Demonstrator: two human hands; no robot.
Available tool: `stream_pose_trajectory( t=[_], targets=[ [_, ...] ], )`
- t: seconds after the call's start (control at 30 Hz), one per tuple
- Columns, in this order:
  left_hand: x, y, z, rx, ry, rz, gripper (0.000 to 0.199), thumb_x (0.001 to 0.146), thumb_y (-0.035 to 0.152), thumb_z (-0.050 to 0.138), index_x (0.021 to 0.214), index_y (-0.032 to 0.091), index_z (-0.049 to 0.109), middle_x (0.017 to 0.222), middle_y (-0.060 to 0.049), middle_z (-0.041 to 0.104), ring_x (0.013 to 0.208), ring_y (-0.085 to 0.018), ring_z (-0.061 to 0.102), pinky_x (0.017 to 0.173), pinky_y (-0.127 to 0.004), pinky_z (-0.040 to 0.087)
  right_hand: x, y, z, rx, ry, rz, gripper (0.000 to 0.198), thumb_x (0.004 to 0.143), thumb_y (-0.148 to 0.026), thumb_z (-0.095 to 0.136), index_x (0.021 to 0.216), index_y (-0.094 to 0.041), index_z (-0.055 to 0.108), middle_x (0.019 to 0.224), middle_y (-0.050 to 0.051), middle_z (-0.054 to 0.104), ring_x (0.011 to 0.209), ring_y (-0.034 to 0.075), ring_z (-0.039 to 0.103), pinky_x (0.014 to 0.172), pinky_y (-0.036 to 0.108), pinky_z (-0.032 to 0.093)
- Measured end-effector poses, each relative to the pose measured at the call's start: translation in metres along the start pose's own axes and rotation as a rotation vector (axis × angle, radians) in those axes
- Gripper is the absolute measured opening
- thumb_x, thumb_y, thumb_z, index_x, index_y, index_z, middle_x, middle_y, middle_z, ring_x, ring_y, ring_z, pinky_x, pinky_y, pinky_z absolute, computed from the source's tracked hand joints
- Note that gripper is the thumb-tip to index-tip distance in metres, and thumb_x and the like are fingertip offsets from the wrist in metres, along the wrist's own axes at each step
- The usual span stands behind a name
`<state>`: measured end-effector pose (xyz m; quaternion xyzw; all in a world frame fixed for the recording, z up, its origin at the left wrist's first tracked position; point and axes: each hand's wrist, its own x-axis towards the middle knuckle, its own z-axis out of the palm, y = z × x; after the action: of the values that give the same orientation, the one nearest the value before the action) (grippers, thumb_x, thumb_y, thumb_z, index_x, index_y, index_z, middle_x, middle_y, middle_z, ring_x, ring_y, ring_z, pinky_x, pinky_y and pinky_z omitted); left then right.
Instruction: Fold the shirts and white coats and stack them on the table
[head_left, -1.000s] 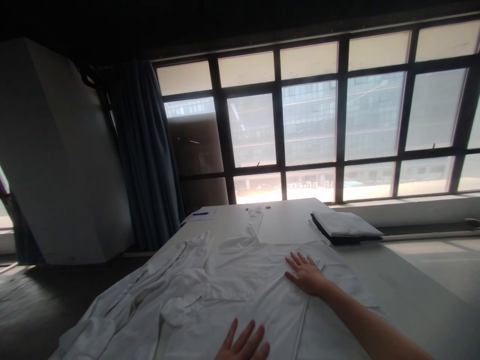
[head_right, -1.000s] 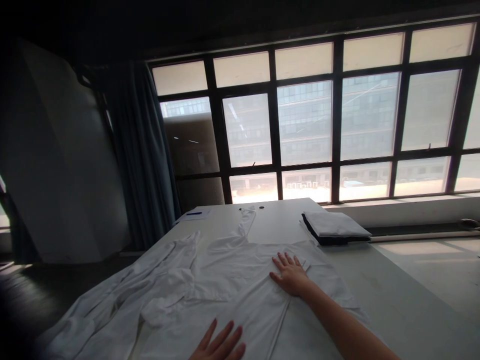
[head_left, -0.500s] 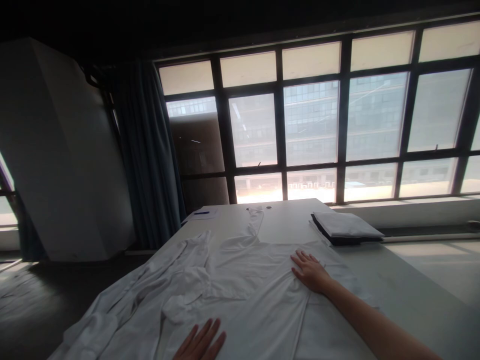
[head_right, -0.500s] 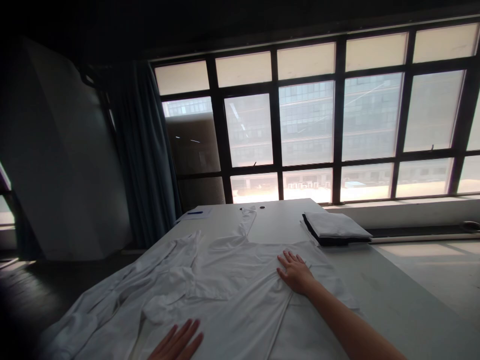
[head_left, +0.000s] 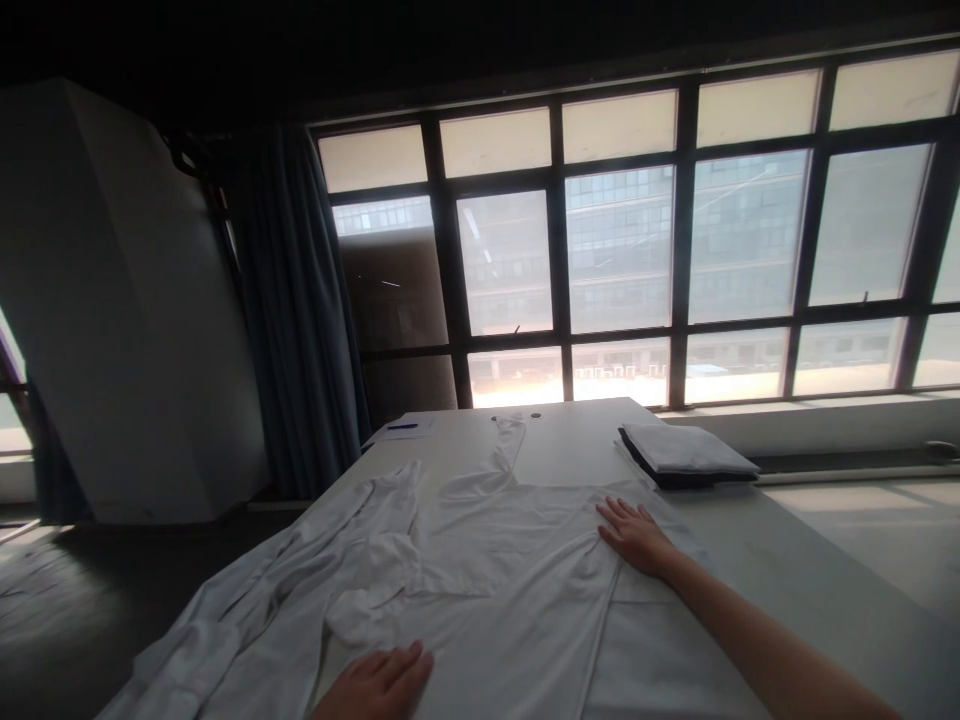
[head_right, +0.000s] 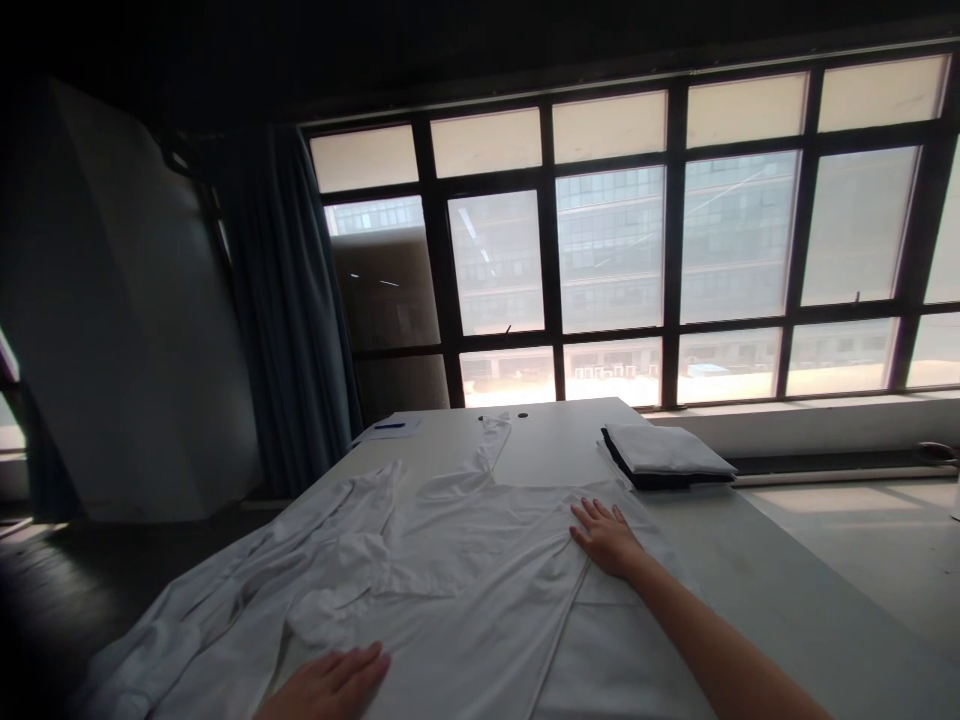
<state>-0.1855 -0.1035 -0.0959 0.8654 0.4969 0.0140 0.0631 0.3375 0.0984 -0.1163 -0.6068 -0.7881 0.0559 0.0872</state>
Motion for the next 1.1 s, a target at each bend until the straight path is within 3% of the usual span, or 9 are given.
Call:
stream_pose_trajectory(
  t=[0.07,0.17,0.4,0.53,0.73,0.83,0.93,1.03,1.1],
  targets=[
    [0.009,0.015,-0.027,-0.02,0.07,-0.053,0.069,0.087,0.073,0.054,0.149,0.045,0.042,0.149,-0.001,0.055,0.131,-0.034,0.055,0.113,-0.051,0.041,0.0,0.004,0.0,-0.004,0.021,0.014,0.066,0.099,-0.059,0.027,0.155,-0.026,0.037,0.163,0.009,0.03,0.151,0.03,0.024,0.12,0.057,0.016],
    [0.036,0.028,-0.05,-0.018,0.162,-0.059,0.064,0.09,0.07,0.051,0.148,0.042,0.047,0.157,-0.001,0.044,0.143,-0.032,0.042,0.119,-0.05,0.035,-0.001,0.006,0.003,-0.006,0.06,0.04,0.065,0.099,-0.054,0.028,0.153,-0.021,0.042,0.161,0.013,0.035,0.15,0.032,0.026,0.119,0.059,0.018],
    [0.109,0.008,-0.034,0.038,0.091,-0.139,0.076,0.094,0.075,0.036,0.155,0.03,0.037,0.165,-0.007,0.025,0.151,-0.031,0.026,0.124,-0.05,0.022,0.003,0.018,0.007,-0.012,0.074,0.035,0.067,0.098,-0.06,0.028,0.152,-0.024,0.043,0.161,0.01,0.037,0.149,0.03,0.029,0.12,0.055,0.021],
    [0.112,0.001,-0.025,0.053,0.093,-0.174,0.074,0.096,0.074,0.032,0.157,0.032,0.03,0.166,-0.005,0.022,0.152,-0.03,0.021,0.124,-0.048,0.018,0.006,0.032,0.005,-0.037,0.081,0.095,0.067,0.098,-0.059,0.027,0.152,-0.022,0.042,0.161,0.013,0.035,0.149,0.034,0.029,0.118,0.062,0.018],
    [0.088,0.007,-0.021,0.033,0.069,-0.167,0.072,0.097,0.072,0.033,0.158,0.034,0.027,0.166,-0.003,0.02,0.153,-0.03,0.02,0.125,-0.049,0.017,-0.007,0.037,0.01,-0.054,0.078,0.102,0.07,0.098,-0.062,0.026,0.155,-0.023,0.038,0.163,0.012,0.031,0.15,0.034,0.026,0.118,0.06,0.016],
    [0.077,0.017,-0.025,0.01,0.038,-0.191,0.074,0.093,0.071,0.042,0.157,0.035,0.031,0.165,-0.004,0.025,0.151,-0.031,0.025,0.124,-0.049,0.021,-0.023,0.036,0.012,-0.058,0.071,0.1,0.069,0.098,-0.063,0.025,0.155,-0.025,0.037,0.163,0.01,0.031,0.15,0.033,0.025,0.118,0.06,0.017],
    [0.069,0.031,-0.039,0.011,0.0,-0.224,0.076,0.084,0.069,0.058,0.15,0.034,0.045,0.158,-0.007,0.042,0.143,-0.034,0.041,0.118,-0.048,0.032,-0.041,0.038,0.012,-0.05,0.065,0.092,0.071,0.097,-0.066,0.024,0.155,-0.028,0.037,0.164,0.008,0.031,0.151,0.032,0.024,0.119,0.059,0.016],
    [0.067,0.046,-0.06,0.017,-0.016,-0.21,0.061,0.08,0.066,0.061,0.132,0.034,0.063,0.132,-0.007,0.066,0.12,-0.033,0.061,0.103,-0.045,0.047,-0.054,0.041,0.009,-0.018,0.059,0.07,0.072,0.095,-0.071,0.025,0.153,-0.032,0.041,0.162,0.006,0.034,0.149,0.032,0.028,0.119,0.058,0.019],
    [0.074,0.056,-0.073,0.022,-0.034,-0.205,0.053,0.082,0.063,0.059,0.124,0.031,0.067,0.117,-0.006,0.072,0.109,-0.031,0.066,0.097,-0.043,0.05,-0.056,0.043,0.005,0.0,0.065,0.074,0.071,0.093,-0.073,0.028,0.15,-0.033,0.046,0.159,0.007,0.04,0.147,0.034,0.032,0.118,0.058,0.022]
  ],
)
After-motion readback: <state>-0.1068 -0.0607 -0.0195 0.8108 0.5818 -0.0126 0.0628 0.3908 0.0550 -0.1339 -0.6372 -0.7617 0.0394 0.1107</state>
